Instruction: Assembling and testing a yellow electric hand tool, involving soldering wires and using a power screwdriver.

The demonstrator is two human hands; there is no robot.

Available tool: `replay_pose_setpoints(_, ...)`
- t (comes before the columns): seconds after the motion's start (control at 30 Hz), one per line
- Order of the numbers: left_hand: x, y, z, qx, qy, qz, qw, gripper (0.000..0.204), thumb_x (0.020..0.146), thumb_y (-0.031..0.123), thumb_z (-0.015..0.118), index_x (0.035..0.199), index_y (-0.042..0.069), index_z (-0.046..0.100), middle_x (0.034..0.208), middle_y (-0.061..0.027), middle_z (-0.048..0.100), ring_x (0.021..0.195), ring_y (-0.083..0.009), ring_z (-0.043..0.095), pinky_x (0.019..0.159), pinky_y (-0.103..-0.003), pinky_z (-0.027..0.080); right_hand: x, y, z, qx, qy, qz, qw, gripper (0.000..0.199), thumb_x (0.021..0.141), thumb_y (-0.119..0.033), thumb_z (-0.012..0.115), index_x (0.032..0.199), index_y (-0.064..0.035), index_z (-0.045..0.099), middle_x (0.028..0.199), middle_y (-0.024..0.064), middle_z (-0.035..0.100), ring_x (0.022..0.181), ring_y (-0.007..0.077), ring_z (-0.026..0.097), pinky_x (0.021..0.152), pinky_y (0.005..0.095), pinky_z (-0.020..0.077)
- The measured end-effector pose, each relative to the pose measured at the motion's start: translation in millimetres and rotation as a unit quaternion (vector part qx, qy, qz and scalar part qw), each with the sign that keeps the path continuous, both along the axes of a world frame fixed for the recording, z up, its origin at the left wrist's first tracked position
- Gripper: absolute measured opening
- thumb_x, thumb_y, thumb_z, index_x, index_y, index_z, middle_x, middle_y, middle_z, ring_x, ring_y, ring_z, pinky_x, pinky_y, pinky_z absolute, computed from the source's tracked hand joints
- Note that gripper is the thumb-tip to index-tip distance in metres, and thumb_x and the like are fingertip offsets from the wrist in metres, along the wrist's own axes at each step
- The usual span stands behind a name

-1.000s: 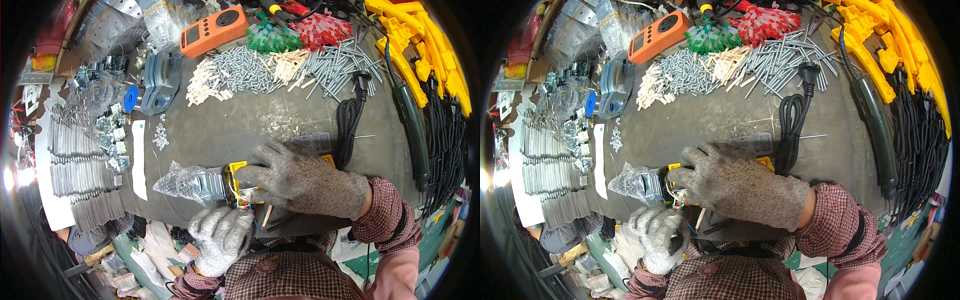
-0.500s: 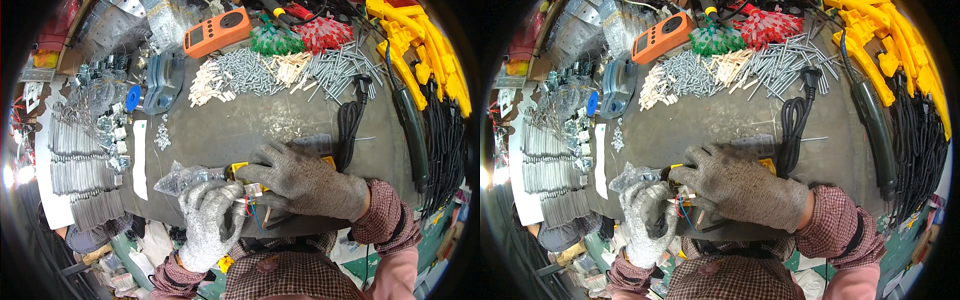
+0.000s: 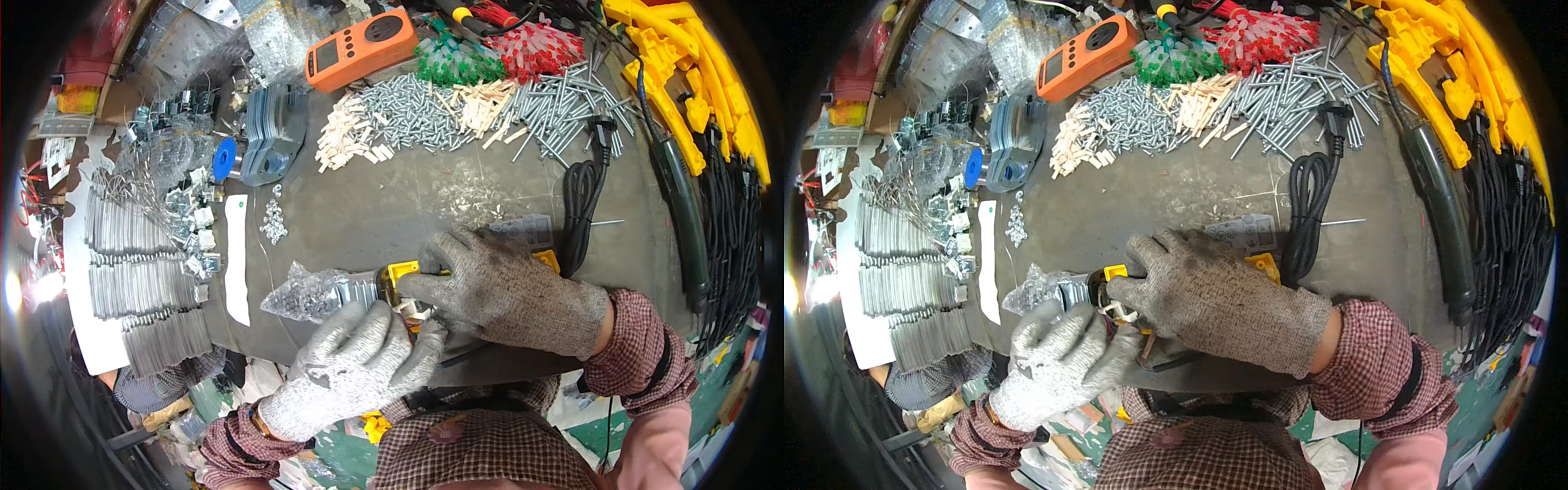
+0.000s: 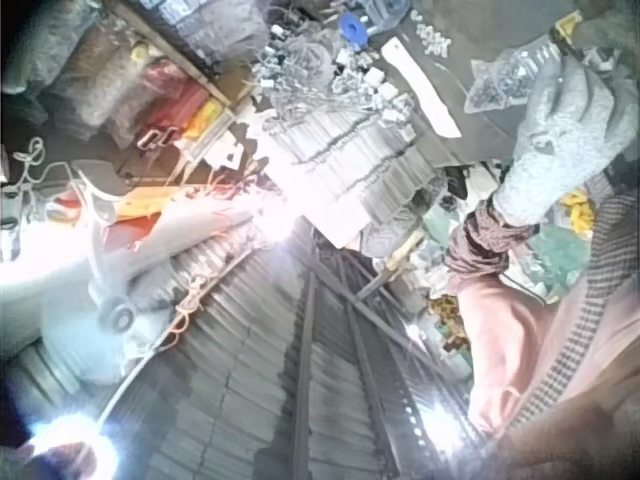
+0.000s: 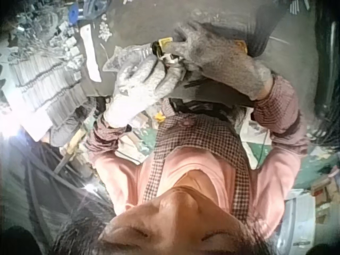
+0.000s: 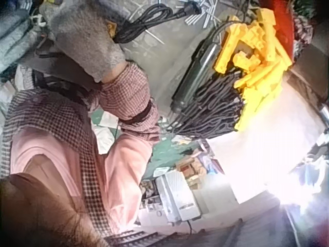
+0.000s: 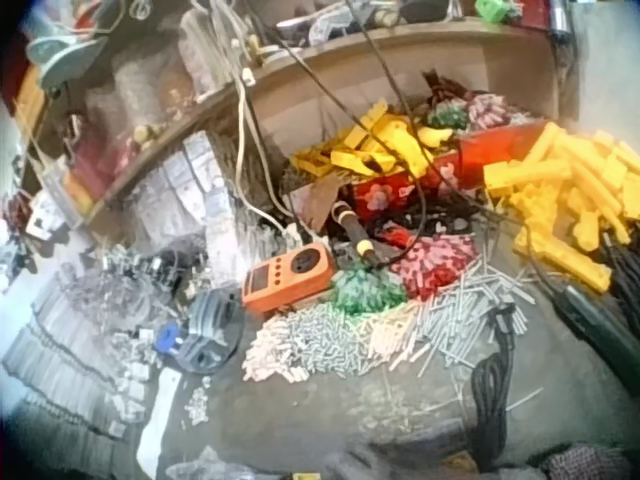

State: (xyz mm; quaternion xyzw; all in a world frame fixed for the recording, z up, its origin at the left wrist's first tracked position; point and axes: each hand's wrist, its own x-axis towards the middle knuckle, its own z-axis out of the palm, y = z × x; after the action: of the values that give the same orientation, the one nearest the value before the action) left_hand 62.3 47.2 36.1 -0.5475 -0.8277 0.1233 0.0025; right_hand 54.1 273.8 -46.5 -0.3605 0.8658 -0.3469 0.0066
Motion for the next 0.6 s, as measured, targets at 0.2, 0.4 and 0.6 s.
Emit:
replay_pose_setpoints(0.2,-0.8,-20.4,-22.3,0.248,-0.144,0.208,0.935,0.034,0.067,0.015,0.078,0.101,0.014,0.071,0.101,-0.0031,0.067,0.105,-0.0228,0.063,0.104,-0.053,0.039,1.9,-2.5,-0.9,-0.017,0.04,-0.007,0.999,0.038,0.085,-0.028,0.069,0.114,-0.004,0.064,0.11,0.0178,0.057,0.105,0.0334,0.063,0.087,0.0428,0.0561)
replay_pose_setpoints(0.4,8.0,-13.3,-9.3,0.16,-0.071,0.114,0.978,0.037,0.063,0.013,0.079,0.099,0.015,0.071,0.103,-0.0028,0.068,0.102,-0.0231,0.064,0.106,-0.057,0.036,-0.7,-0.4,3.6,0.015,0.035,0.001,0.999,0.035,0.085,-0.024,0.067,0.114,-0.0041,0.064,0.107,0.0167,0.059,0.1,0.0315,0.065,0.087,0.0402,0.0564)
replay_pose_setpoints(0.6,1.8,-5.8,-14.0,0.279,-0.195,0.227,0.912,0.032,0.077,0.001,0.08,0.105,0.01,0.068,0.103,-0.008,0.068,0.102,-0.028,0.064,0.101,-0.049,0.041,-0.5,-1.1,-0.6,-0.013,0.044,-0.007,0.999,0.034,0.086,-0.023,0.067,0.114,-0.0039,0.065,0.107,0.0164,0.059,0.101,0.0315,0.064,0.086,0.0408,0.0561)
